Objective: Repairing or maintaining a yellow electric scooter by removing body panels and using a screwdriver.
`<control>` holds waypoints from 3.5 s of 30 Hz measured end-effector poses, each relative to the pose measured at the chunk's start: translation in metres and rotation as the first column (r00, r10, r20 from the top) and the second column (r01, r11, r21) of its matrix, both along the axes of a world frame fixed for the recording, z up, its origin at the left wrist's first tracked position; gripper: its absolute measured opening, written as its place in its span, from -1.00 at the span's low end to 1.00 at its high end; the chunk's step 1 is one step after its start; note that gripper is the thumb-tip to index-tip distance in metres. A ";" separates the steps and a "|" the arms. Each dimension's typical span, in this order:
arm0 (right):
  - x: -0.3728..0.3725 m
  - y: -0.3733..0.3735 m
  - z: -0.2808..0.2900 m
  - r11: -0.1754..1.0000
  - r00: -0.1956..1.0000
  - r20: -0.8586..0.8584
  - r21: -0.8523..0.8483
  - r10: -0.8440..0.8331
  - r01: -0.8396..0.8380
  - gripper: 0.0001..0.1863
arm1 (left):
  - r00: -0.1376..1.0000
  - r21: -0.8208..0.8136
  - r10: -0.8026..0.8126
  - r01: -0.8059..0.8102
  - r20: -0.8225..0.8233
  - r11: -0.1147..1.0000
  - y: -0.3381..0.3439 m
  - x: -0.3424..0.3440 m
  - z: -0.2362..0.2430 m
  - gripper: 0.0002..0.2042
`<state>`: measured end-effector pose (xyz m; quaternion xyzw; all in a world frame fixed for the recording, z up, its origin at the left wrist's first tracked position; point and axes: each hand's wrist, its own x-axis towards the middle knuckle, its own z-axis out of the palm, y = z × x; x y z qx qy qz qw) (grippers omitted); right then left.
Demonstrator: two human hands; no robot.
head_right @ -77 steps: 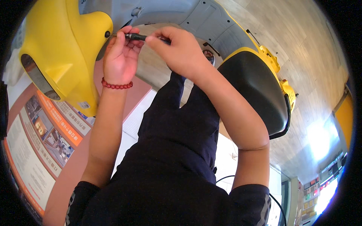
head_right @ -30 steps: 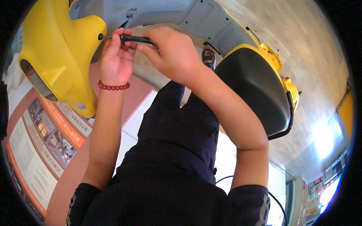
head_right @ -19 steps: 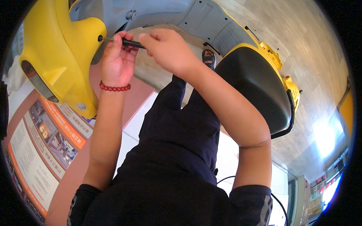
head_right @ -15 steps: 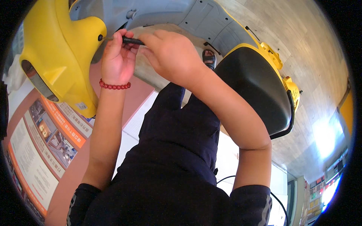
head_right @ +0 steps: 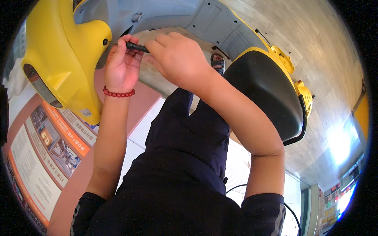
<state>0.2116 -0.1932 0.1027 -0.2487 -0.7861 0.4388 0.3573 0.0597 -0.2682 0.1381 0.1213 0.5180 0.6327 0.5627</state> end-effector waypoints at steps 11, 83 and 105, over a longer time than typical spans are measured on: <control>-0.006 0.004 -0.003 0.163 0.952 -0.281 -0.941 0.120 -0.298 -0.73 | 0.998 0.027 -0.051 0.051 0.021 0.998 0.004 -0.004 -0.005 -0.75; -0.013 0.018 0.007 -0.239 0.913 -0.361 -0.919 0.188 -0.314 -0.62 | 0.997 -0.047 -0.042 0.039 -0.064 0.998 -0.002 -0.006 0.001 -0.76; -0.019 0.011 0.023 0.920 0.977 0.178 -0.389 0.117 -0.039 -0.69 | 0.997 -0.068 0.021 -0.026 -0.073 0.997 0.003 -0.005 0.001 -0.78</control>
